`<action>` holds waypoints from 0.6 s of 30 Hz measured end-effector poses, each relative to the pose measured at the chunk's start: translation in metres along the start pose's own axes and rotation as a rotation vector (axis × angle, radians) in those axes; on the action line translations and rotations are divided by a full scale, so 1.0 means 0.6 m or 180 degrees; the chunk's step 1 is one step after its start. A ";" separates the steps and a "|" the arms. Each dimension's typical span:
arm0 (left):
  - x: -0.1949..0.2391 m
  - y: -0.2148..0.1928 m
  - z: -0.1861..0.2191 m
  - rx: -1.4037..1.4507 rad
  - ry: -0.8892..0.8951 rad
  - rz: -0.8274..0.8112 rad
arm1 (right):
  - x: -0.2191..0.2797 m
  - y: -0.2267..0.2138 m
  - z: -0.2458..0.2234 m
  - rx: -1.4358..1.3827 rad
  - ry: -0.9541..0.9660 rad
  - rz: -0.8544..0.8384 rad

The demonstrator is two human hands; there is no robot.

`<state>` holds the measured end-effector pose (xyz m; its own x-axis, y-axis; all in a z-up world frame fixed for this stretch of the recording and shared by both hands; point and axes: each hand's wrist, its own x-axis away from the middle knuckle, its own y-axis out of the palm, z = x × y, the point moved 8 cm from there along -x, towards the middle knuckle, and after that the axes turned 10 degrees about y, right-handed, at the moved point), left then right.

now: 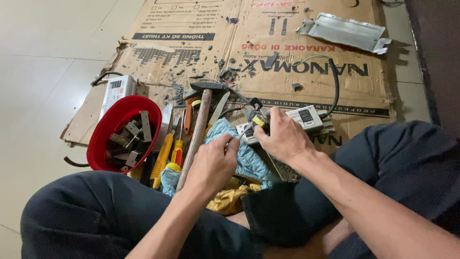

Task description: The person sits on the floor and uses a hammer and chisel to break apart a white electronic power supply unit. They repeatedly strike the device to separate the casing and internal components, then use their hands to pull apart the circuit board and remove smaller parts.

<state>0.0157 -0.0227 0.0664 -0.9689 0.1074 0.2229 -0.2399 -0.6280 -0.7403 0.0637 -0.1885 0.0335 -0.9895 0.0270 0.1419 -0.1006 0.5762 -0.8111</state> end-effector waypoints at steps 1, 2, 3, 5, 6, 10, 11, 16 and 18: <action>-0.005 0.003 -0.003 -0.0003 0.0002 -0.0008 | 0.004 -0.001 -0.003 -0.0003 0.0009 0.0001; -0.011 0.004 -0.006 -0.0052 -0.0006 -0.0004 | 0.008 -0.004 -0.006 -0.0101 0.0013 0.0001; -0.017 0.006 -0.009 -0.0103 -0.0009 0.0004 | 0.011 -0.007 -0.009 -0.0200 0.0013 0.0007; -0.018 -0.001 -0.002 -0.0190 -0.0033 0.0016 | -0.001 0.004 0.006 -0.0135 0.0013 0.0025; -0.018 -0.004 0.000 -0.0273 -0.0064 0.0031 | -0.006 0.010 0.013 -0.0066 0.0008 0.0036; -0.013 -0.002 -0.003 -0.0228 -0.0159 0.0073 | -0.008 0.015 0.021 -0.0118 0.0047 -0.0002; -0.025 0.010 -0.011 -0.0131 -0.0009 0.0056 | -0.012 0.017 0.023 -0.0102 0.0018 0.0031; -0.035 0.027 -0.024 -0.0016 0.0049 0.0003 | 0.002 0.019 0.016 -0.0068 0.0004 0.0154; -0.046 0.046 -0.046 -0.0091 -0.0010 -0.0160 | 0.019 0.013 0.007 0.0122 -0.0013 0.0267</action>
